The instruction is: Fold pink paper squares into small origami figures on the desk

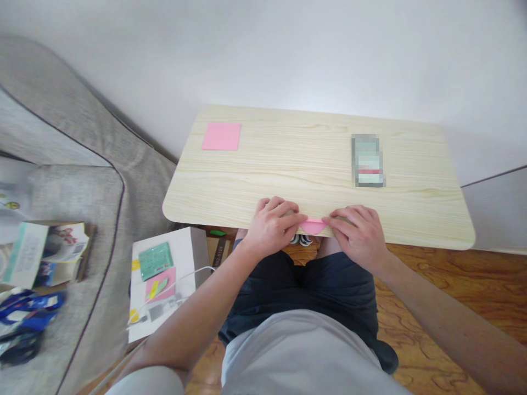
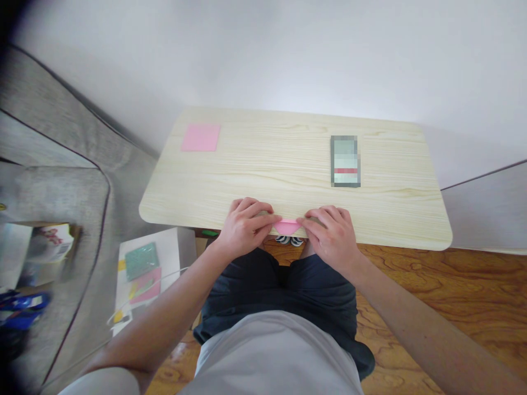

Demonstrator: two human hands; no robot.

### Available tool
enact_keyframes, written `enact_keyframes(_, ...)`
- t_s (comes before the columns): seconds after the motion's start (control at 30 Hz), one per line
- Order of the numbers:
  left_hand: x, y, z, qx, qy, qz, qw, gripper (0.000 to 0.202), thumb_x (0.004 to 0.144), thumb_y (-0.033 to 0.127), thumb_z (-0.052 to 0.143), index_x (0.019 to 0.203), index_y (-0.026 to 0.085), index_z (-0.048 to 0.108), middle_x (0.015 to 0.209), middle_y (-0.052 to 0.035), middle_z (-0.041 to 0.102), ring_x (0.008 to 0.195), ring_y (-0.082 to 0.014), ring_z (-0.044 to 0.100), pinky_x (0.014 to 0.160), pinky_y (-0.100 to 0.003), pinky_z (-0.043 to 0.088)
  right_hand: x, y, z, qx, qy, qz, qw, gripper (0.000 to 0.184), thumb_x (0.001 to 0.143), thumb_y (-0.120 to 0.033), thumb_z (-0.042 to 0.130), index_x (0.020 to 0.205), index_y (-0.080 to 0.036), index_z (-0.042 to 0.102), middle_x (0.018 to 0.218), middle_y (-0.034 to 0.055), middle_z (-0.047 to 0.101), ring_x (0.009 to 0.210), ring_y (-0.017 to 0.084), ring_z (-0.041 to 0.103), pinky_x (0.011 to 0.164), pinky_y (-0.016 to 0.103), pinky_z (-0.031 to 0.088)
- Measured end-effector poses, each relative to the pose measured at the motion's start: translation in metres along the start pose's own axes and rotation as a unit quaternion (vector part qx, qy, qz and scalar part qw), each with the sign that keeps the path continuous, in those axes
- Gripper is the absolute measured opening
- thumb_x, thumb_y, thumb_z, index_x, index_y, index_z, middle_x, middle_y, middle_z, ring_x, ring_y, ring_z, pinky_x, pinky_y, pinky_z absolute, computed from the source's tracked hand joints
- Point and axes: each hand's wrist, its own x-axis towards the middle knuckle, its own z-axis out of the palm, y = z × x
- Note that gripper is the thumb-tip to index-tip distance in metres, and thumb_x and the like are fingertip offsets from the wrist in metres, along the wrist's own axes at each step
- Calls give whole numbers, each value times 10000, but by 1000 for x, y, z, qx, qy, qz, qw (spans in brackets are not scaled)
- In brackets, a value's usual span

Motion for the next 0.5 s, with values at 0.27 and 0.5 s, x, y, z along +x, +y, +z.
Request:
enact_keyframes(0.27, -2, -6, -2, 2, -13, 14, 1000, 236, 1014, 303, 586, 1138, 371, 774, 1226, -12, 722, 1117, -242, 570, 965, -460, 391, -5, -3, -5, -22, -24, -7, 999, 270, 971, -261, 671, 1219, -339, 742, 1259, 19, 735, 1154, 259, 604, 990, 461, 379)
enact_keyframes(0.5, -3, -5, -3, 4, -16, 14, 1000, 228, 1007, 327, 594, 1133, 377, 778, 1245, -6, 719, 1137, -242, 572, 977, -461, 393, -14, -8, -3, -11, -2, 22, 1000, 293, 952, -277, 710, 1231, -363, 741, 1342, 5, 715, 1228, 270, 584, 1040, 469, 373)
